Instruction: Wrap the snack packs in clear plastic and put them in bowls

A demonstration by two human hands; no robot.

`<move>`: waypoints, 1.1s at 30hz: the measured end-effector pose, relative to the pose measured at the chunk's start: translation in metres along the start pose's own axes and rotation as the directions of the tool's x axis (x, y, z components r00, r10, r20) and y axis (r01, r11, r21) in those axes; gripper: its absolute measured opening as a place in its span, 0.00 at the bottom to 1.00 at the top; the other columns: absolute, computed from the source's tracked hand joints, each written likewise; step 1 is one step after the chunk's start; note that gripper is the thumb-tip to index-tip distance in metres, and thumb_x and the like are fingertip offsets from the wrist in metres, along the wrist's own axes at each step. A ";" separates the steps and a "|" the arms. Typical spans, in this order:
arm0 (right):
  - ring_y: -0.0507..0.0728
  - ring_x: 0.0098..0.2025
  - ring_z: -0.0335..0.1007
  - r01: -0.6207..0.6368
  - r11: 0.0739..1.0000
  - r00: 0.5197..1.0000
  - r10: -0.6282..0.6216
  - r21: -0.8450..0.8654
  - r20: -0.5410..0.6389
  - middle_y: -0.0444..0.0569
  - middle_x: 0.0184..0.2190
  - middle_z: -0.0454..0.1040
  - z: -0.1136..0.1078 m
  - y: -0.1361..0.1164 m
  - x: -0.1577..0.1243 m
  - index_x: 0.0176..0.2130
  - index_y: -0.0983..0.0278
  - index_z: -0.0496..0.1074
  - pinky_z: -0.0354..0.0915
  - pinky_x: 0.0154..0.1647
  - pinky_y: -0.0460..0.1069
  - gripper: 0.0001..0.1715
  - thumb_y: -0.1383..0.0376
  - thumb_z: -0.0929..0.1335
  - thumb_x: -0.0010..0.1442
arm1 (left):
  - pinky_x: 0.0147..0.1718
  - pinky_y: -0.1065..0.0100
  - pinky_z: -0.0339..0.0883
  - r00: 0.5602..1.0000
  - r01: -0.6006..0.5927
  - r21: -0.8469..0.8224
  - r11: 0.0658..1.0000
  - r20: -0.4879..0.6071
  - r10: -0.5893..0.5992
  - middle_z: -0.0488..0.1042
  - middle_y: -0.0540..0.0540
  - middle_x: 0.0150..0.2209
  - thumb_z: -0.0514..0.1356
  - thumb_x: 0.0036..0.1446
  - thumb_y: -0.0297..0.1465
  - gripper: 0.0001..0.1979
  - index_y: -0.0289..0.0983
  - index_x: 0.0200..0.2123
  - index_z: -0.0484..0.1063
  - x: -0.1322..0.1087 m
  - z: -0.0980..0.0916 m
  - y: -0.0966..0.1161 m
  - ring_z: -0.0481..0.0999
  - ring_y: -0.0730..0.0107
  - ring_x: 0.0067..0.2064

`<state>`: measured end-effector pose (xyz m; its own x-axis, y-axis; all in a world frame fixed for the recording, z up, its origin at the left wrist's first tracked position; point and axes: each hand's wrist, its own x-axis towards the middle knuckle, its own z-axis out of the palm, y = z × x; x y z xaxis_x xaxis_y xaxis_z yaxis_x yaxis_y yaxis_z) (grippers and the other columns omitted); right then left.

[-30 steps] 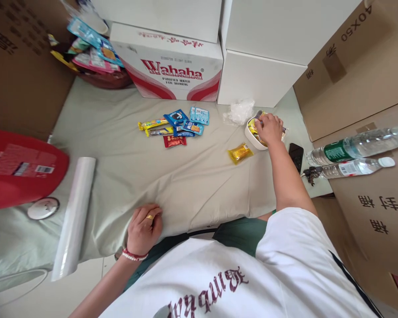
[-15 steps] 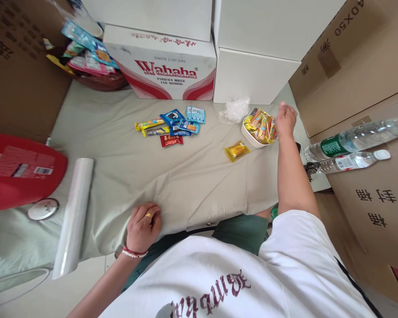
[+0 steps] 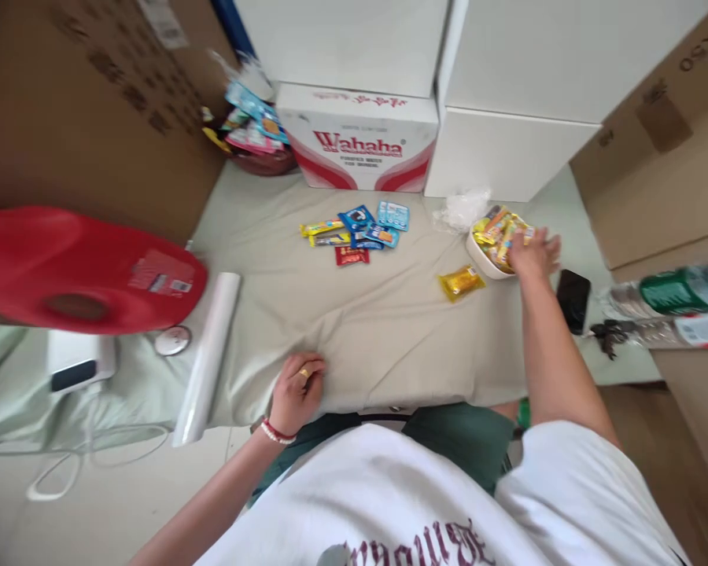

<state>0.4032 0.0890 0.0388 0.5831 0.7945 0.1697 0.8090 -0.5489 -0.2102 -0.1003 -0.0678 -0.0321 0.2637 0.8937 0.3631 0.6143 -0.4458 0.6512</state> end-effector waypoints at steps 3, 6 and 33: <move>0.70 0.74 0.51 0.136 0.986 0.958 -0.106 0.096 -0.268 0.65 0.70 0.58 -0.002 -0.006 -0.054 0.71 0.54 0.60 0.51 0.70 0.69 0.36 0.48 0.56 0.69 | 0.45 0.57 0.74 0.989 0.114 -0.027 0.993 -0.093 -0.116 0.78 0.44 0.42 0.54 0.63 0.23 0.10 0.42 0.37 0.74 0.023 -0.008 0.002 0.78 0.61 0.45; 0.69 0.68 0.62 0.404 0.883 0.910 -0.361 0.239 -0.203 0.56 0.62 0.70 0.007 -0.006 -0.135 0.67 0.35 0.62 0.60 0.66 0.69 0.31 0.49 0.60 0.67 | 0.50 0.55 0.72 0.959 0.170 0.020 0.985 -0.233 -0.160 0.77 0.44 0.41 0.53 0.65 0.26 0.10 0.42 0.38 0.74 0.077 -0.014 -0.014 0.77 0.61 0.47; 0.72 0.54 0.77 0.480 0.833 0.874 -0.428 0.275 -0.229 0.52 0.56 0.78 0.061 0.030 -0.293 0.69 0.47 0.66 0.71 0.58 0.69 0.37 0.61 0.69 0.63 | 0.65 0.47 0.61 0.914 0.404 0.304 0.862 -0.159 -0.373 0.65 0.31 0.64 0.65 0.52 0.27 0.30 0.34 0.60 0.68 0.354 -0.028 -0.185 0.68 0.40 0.65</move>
<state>0.2520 -0.1448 -0.0759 0.1803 0.8702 0.4585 0.9335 -0.0045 -0.3586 -0.1412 0.3294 -0.0051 -0.1061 0.9750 0.1953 0.8628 -0.0074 0.5055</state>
